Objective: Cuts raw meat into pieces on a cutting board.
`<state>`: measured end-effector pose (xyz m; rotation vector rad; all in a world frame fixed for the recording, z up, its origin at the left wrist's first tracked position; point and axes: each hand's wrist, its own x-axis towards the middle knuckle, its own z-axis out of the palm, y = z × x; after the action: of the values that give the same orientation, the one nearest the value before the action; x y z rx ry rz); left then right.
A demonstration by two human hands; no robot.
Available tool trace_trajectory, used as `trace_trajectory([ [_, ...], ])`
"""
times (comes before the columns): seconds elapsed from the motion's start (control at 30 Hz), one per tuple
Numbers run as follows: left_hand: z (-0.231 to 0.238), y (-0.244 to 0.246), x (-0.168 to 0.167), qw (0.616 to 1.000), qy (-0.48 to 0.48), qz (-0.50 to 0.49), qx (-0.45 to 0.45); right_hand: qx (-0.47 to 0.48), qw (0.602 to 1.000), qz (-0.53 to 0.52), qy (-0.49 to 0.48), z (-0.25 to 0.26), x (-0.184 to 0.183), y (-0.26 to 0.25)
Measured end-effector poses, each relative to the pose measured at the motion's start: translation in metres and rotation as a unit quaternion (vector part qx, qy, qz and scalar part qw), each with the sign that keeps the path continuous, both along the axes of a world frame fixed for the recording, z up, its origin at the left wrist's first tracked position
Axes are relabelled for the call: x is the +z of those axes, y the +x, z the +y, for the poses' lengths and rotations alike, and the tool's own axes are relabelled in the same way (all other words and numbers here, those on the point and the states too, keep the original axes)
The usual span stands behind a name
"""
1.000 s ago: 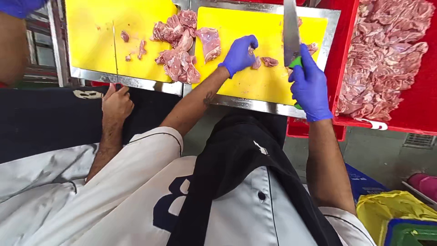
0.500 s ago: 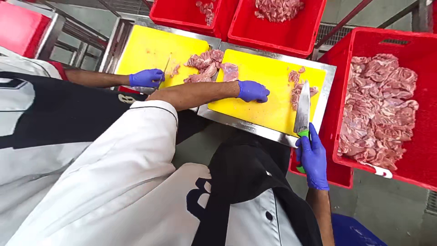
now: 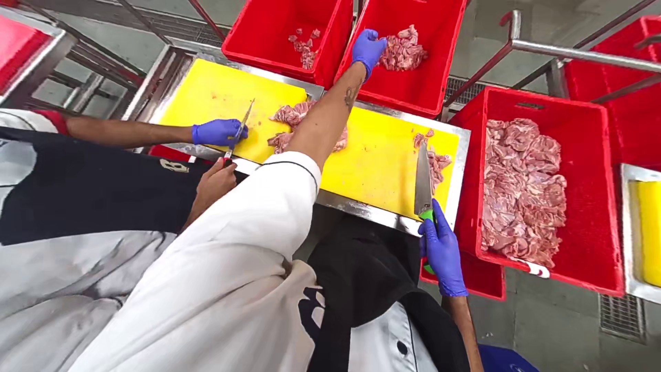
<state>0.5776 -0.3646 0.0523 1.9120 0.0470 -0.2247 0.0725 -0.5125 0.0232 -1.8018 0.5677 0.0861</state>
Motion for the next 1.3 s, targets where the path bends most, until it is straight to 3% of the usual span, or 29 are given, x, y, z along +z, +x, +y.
trace_trajectory([
  [0.07,0.037,-0.020,0.006,0.959,0.201,-0.039,-0.196,0.016,1.000,0.011,0.007,0.006,-0.007,-0.004],
  [0.13,0.069,-0.044,0.001,0.841,0.425,-0.050,-0.332,0.053,0.998,0.029,0.018,0.014,-0.019,-0.007],
  [0.2,0.102,-0.082,-0.023,0.736,0.568,-0.012,-0.369,0.109,0.993,0.053,0.017,0.024,-0.033,-0.009],
  [0.27,0.130,-0.109,-0.045,0.697,0.596,-0.009,-0.399,0.146,0.987,0.065,0.008,0.031,-0.044,-0.006],
  [0.33,0.148,-0.119,-0.049,0.733,0.524,-0.044,-0.431,0.148,0.986,0.071,0.015,0.030,-0.047,-0.001],
  [0.43,0.145,-0.133,-0.046,0.865,0.268,-0.010,-0.424,0.129,0.989,0.077,0.011,0.017,-0.040,0.002],
  [0.5,0.128,-0.148,-0.041,0.913,0.125,0.038,-0.387,0.107,0.991,0.078,0.004,0.007,-0.034,0.004],
  [0.6,0.096,-0.177,-0.031,0.945,-0.076,0.074,-0.310,0.070,0.995,0.071,-0.023,-0.010,-0.019,0.007],
  [0.7,0.070,-0.226,-0.029,0.939,-0.213,0.158,-0.219,0.033,0.997,0.043,-0.060,-0.024,0.002,0.006],
  [0.73,0.065,-0.241,-0.035,0.942,-0.192,0.165,-0.220,0.020,0.997,0.028,-0.063,-0.027,0.007,0.007],
  [0.8,0.063,-0.265,-0.058,0.960,-0.005,0.096,-0.262,0.000,0.998,-0.001,-0.061,-0.028,0.016,0.008],
  [0.87,0.065,-0.271,-0.081,0.949,0.161,0.010,-0.270,0.004,0.997,-0.014,-0.072,-0.021,0.020,0.007],
  [0.97,0.052,-0.263,-0.085,0.936,0.238,-0.019,-0.260,0.077,0.984,0.019,-0.158,-0.007,0.017,0.005],
  [1.13,0.012,-0.258,-0.080,0.876,0.343,-0.018,-0.340,0.202,0.926,0.078,-0.308,0.012,0.003,0.000],
  [1.3,0.007,-0.248,-0.063,0.824,0.397,0.021,-0.403,0.218,0.904,0.107,-0.351,0.028,-0.019,0.072],
])
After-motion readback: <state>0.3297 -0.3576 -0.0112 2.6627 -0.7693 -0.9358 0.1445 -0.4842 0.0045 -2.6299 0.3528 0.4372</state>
